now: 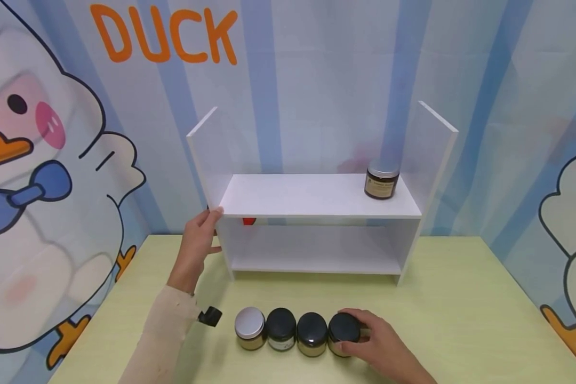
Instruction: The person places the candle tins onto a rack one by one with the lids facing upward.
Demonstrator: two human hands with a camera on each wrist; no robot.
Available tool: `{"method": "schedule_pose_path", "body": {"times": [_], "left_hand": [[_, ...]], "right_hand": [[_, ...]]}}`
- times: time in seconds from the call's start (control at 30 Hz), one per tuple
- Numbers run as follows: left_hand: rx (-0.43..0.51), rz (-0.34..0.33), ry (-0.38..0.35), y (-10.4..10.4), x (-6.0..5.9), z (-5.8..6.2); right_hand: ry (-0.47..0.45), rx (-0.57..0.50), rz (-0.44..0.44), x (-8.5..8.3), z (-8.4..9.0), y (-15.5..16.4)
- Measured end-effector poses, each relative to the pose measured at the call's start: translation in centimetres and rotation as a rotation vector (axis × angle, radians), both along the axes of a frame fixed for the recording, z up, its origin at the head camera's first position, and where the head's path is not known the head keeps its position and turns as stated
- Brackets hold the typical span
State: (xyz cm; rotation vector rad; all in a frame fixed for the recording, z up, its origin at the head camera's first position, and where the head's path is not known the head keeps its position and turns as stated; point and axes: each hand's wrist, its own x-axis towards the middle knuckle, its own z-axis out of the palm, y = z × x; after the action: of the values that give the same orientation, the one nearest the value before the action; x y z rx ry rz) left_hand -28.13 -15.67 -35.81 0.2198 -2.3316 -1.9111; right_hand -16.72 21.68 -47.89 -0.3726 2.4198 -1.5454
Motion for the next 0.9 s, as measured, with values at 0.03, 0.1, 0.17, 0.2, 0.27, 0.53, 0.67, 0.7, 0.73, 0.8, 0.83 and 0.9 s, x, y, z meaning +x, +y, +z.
{"method": "schedule_pose_path", "body": {"times": [0.03,0.1,0.17,0.2,0.27,0.53,0.67,0.7,0.73,0.8,0.83,0.9], "left_hand": [[0.0,0.0,-0.001,0.02,-0.01,0.01],[-0.001,0.0,-0.002,0.04,-0.03,0.02],[0.0,0.0,-0.002,0.05,-0.04,0.03],[0.0,-0.001,-0.001,0.04,-0.04,0.03],[0.002,-0.001,0.001,0.02,-0.02,0.04],[0.004,-0.005,0.001,-0.06,0.05,0.02],[0.005,-0.003,0.0,-0.04,0.04,-0.02],[0.005,-0.003,-0.001,-0.02,0.03,-0.02],[0.004,-0.001,-0.002,0.0,0.02,-0.02],[0.003,0.002,-0.003,0.04,0.0,-0.01],[0.002,0.003,-0.005,0.07,-0.01,0.0],[0.003,0.006,-0.008,0.1,-0.03,0.03]], "right_hand": [[0.003,0.004,-0.006,0.02,0.03,-0.01],[0.004,0.011,-0.018,0.02,0.09,0.0],[0.005,0.014,-0.025,0.01,0.14,0.05],[0.006,0.013,-0.028,-0.01,0.16,0.08],[0.007,0.007,-0.031,-0.05,0.2,0.13],[0.037,0.016,-0.053,-0.03,0.38,0.15],[0.057,0.058,-0.085,0.04,0.42,0.12],[0.057,0.064,-0.091,0.04,0.41,0.12],[0.059,0.07,-0.095,0.04,0.39,0.12],[0.061,0.077,-0.101,0.03,0.31,0.15],[0.061,0.079,-0.103,0.02,0.28,0.17],[0.06,0.082,-0.104,-0.01,0.23,0.21]]}}
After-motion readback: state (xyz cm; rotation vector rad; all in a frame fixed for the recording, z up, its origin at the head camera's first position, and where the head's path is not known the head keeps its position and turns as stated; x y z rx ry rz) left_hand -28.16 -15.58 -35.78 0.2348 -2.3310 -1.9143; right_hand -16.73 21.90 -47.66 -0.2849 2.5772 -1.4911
